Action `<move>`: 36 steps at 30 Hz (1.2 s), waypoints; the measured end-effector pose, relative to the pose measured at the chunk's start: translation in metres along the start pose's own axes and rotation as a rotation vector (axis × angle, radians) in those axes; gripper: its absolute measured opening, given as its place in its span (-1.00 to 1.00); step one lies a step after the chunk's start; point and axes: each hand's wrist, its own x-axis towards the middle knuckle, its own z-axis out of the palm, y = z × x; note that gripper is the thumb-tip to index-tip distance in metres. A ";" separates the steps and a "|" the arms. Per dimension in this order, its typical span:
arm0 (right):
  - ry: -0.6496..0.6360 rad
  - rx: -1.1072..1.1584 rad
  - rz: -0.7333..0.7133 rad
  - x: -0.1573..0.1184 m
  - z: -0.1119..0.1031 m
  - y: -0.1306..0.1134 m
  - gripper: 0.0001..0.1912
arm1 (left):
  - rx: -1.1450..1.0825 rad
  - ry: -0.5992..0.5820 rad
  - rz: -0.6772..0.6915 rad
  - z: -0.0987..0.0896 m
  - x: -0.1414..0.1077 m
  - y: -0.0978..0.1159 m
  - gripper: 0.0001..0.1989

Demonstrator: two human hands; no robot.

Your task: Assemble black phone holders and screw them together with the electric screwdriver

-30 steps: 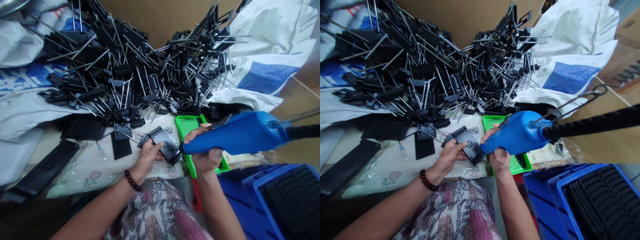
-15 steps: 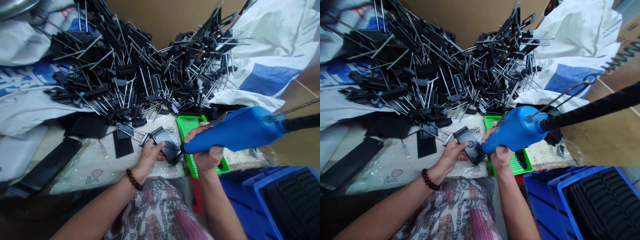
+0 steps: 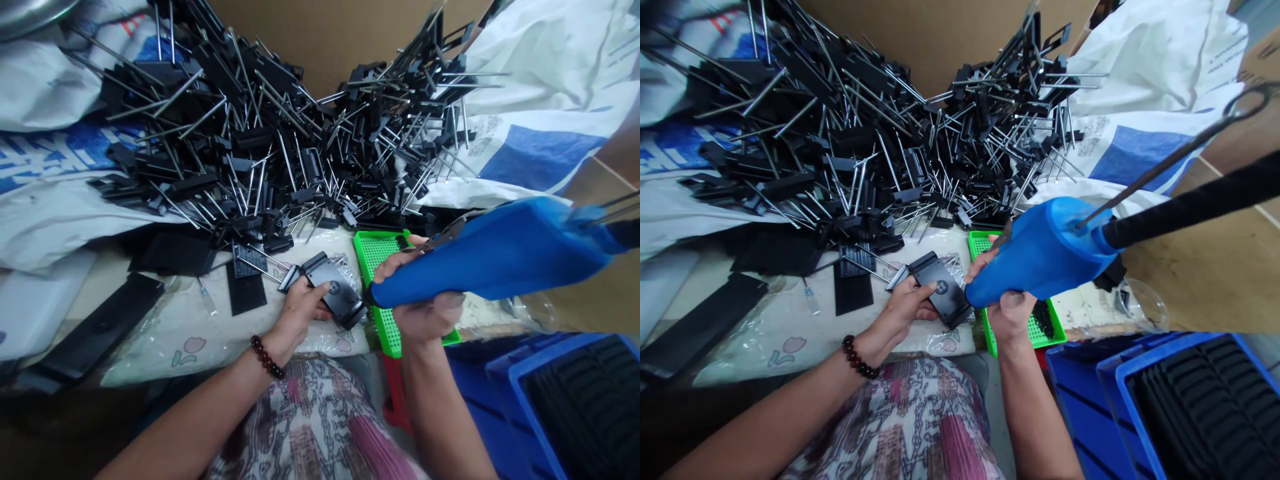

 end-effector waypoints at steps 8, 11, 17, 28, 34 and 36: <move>-0.197 0.059 0.153 0.001 0.004 -0.008 -0.42 | 0.001 -0.007 0.045 0.000 -0.001 -0.002 -0.73; -0.219 0.075 0.132 -0.004 0.008 -0.004 -0.42 | 0.061 0.013 0.052 0.000 0.000 -0.005 -0.76; -0.226 0.078 0.030 -0.017 0.012 0.001 -0.53 | 0.079 0.036 0.061 0.000 0.002 -0.006 -0.75; -0.161 0.107 0.049 -0.026 0.013 0.008 -0.45 | 0.063 0.039 0.052 0.002 -0.002 -0.004 -0.78; -0.167 0.141 0.059 -0.027 0.012 0.009 -0.46 | 0.068 0.050 0.055 0.003 0.000 -0.004 -0.79; -0.161 0.144 0.062 -0.027 0.012 0.009 -0.46 | 0.069 0.048 0.059 0.003 -0.001 -0.004 -0.79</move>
